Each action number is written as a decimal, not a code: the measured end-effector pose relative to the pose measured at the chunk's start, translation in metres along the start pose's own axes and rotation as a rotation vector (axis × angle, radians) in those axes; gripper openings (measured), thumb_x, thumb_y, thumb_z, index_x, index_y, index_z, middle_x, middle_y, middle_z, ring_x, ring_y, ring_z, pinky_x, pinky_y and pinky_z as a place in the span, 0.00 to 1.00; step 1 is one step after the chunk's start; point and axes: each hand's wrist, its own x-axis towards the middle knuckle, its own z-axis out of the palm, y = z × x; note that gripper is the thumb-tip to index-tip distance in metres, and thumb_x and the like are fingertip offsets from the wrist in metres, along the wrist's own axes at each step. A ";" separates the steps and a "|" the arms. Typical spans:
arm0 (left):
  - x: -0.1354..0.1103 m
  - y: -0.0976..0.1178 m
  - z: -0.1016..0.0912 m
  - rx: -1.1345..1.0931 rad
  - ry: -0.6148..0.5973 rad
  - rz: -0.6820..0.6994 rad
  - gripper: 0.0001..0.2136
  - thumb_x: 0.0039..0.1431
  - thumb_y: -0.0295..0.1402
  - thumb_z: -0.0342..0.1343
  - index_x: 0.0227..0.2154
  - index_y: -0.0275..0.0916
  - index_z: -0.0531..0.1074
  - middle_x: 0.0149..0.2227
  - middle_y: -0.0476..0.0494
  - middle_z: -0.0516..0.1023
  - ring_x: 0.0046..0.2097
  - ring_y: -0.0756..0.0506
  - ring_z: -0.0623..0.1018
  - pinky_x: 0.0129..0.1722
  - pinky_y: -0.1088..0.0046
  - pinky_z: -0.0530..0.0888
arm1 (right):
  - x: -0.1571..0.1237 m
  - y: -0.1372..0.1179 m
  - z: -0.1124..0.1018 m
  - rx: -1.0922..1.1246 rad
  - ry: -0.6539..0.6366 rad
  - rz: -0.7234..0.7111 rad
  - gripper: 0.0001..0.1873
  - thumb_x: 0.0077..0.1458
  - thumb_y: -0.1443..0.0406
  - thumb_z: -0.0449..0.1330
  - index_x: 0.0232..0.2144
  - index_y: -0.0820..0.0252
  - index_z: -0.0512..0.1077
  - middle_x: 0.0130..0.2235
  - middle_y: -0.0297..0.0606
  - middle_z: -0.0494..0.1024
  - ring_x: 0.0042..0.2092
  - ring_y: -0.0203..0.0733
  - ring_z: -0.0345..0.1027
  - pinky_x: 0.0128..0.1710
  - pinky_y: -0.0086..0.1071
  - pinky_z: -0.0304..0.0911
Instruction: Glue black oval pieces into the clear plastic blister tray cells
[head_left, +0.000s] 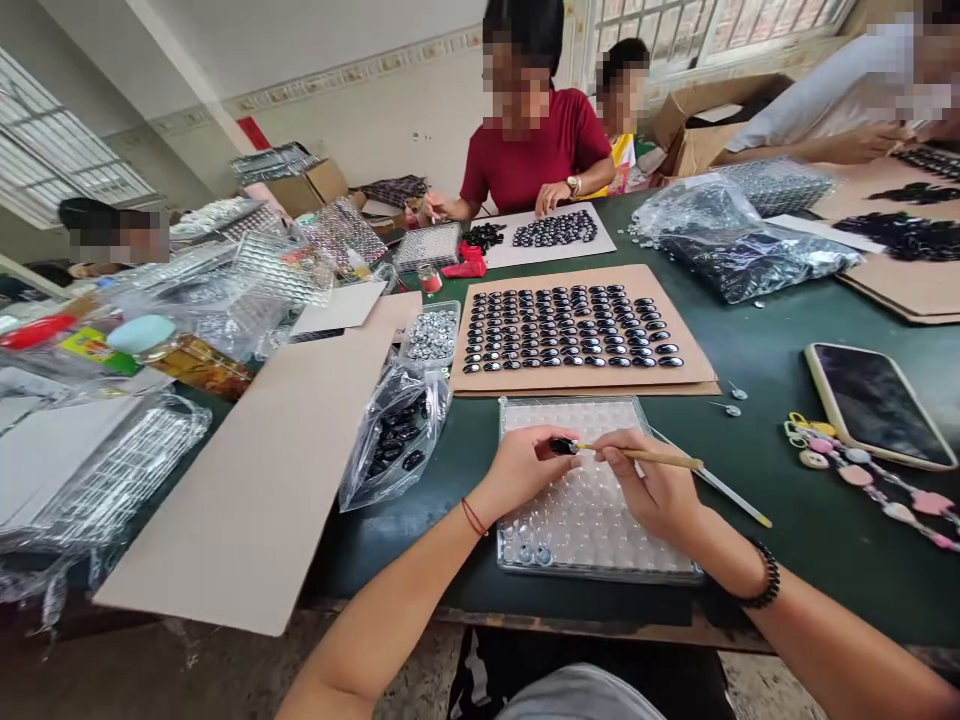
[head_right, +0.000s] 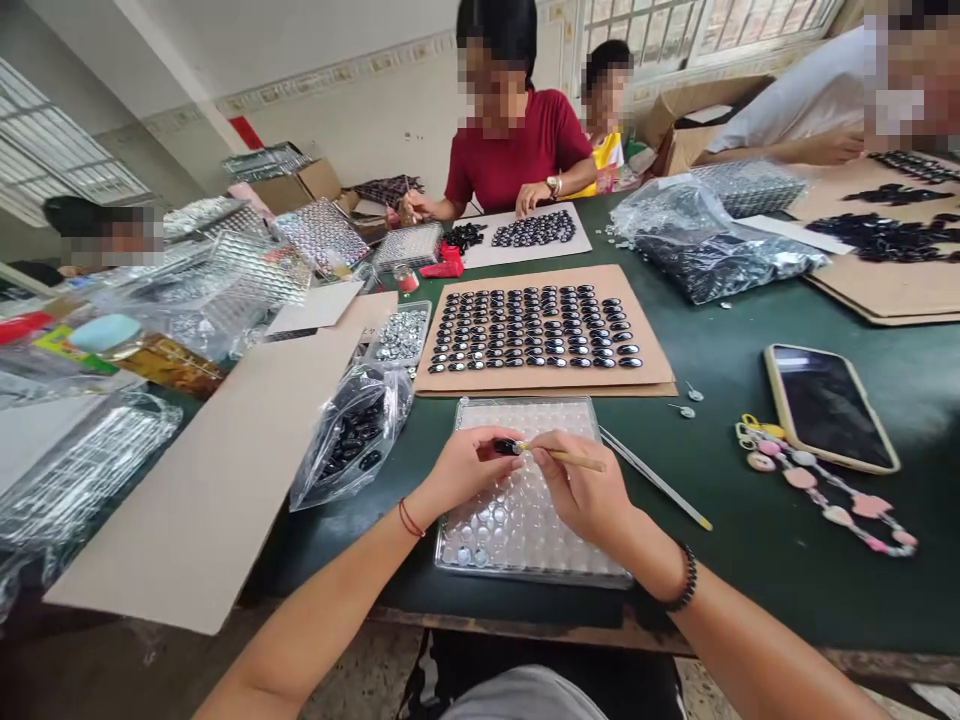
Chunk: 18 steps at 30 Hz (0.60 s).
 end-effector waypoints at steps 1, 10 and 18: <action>0.000 0.001 0.000 0.011 0.006 -0.005 0.16 0.44 0.37 0.59 0.38 0.38 0.72 0.23 0.48 0.73 0.23 0.50 0.72 0.24 0.76 0.68 | 0.000 0.000 0.000 -0.009 -0.007 -0.002 0.10 0.59 0.66 0.44 0.32 0.59 0.64 0.27 0.37 0.73 0.28 0.38 0.67 0.28 0.30 0.59; 0.002 0.006 0.000 0.059 0.018 -0.017 0.14 0.44 0.34 0.60 0.36 0.37 0.73 0.20 0.51 0.71 0.22 0.51 0.71 0.23 0.77 0.67 | -0.002 0.000 -0.001 0.068 -0.071 -0.050 0.09 0.59 0.66 0.44 0.32 0.59 0.63 0.26 0.36 0.70 0.26 0.36 0.63 0.27 0.29 0.56; 0.002 0.003 0.000 0.110 0.006 0.031 0.13 0.45 0.35 0.58 0.36 0.38 0.73 0.21 0.50 0.72 0.23 0.51 0.71 0.23 0.77 0.67 | 0.000 -0.001 -0.001 0.035 -0.097 -0.036 0.09 0.59 0.67 0.44 0.32 0.60 0.63 0.25 0.34 0.69 0.25 0.35 0.61 0.26 0.28 0.54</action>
